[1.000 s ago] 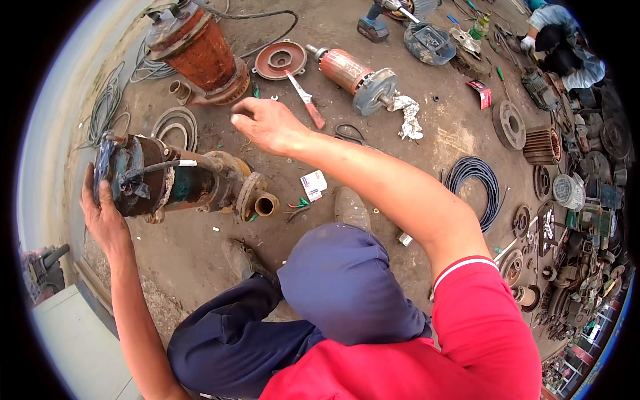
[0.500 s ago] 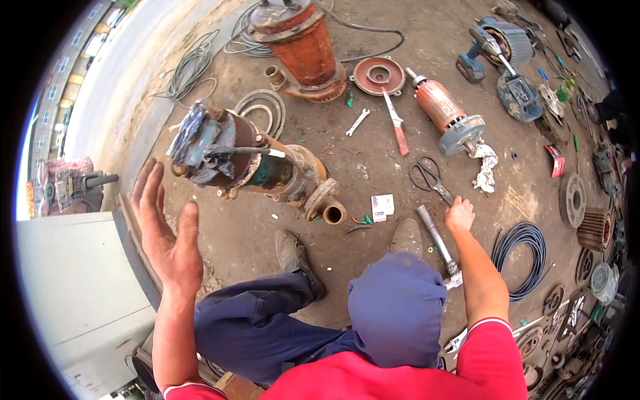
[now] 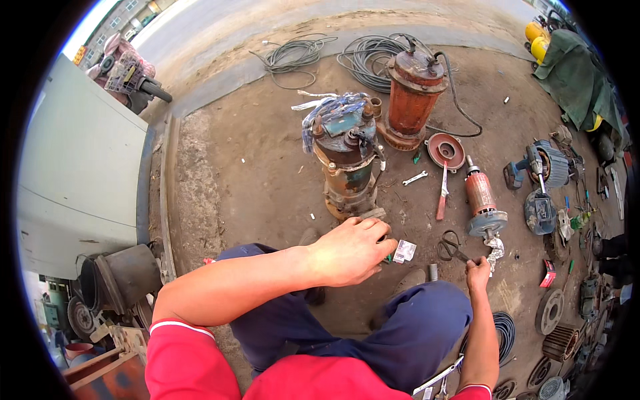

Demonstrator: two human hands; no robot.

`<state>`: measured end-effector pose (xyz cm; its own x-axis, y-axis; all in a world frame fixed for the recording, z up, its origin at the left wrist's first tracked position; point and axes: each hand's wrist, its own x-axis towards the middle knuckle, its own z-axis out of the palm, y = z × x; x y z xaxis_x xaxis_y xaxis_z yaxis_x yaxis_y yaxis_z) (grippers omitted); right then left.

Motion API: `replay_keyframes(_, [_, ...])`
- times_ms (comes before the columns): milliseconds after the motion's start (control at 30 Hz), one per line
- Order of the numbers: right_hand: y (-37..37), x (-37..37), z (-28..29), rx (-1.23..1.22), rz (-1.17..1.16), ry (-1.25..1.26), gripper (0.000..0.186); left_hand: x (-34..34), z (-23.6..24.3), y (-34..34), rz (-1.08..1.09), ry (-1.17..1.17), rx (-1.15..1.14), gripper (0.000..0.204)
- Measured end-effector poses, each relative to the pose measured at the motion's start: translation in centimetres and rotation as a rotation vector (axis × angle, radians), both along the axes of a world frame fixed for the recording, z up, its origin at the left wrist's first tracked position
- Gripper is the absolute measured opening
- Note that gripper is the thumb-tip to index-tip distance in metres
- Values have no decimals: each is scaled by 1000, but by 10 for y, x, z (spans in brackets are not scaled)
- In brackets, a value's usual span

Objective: The person sits on the ground and works on a cylindrical motor assembly. They use a hammer to strike the top of the motor and a large adjustable wrench to tighten or loosen bolts on the assembly. The person repeatedly switches between the hammer and the wrench throughout the process.

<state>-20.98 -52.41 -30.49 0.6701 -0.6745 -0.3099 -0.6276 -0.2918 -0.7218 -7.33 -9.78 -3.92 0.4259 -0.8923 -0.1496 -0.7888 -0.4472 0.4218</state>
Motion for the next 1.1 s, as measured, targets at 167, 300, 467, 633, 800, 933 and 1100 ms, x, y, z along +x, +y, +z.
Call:
replay_keyframes(167, [47, 40, 162, -247, 362, -7, 17, -4, 10, -7, 61, 19, -173, 67])
replay_keyframes(300, [123, 51, 289, -305, 687, -105, 15, -7, 17, -15, 91, 14, -377, 76])
replay_keyframes(467, [202, 58, 354, -108, 788, -277, 14, -8, 25, -20, 115, 106, -493, 52])
replay_keyframes(633, [225, 60, 333, 693, 480, -584, 21, -6, 29, 0, 298, 547, -565, 36])
replay_keyframes(800, [264, 44, 284, 1106, 377, -273, 24, 14, 14, 4, 441, 1011, -814, 44])
replay_keyframes(933, [277, 43, 279, 1206, 425, -421, 24, 21, 16, 6, 461, 1237, -786, 46])
replay_keyframes(1100, [278, 42, 259, 1103, 341, -355, 30, 24, 17, -7, 568, 1396, -838, 42])
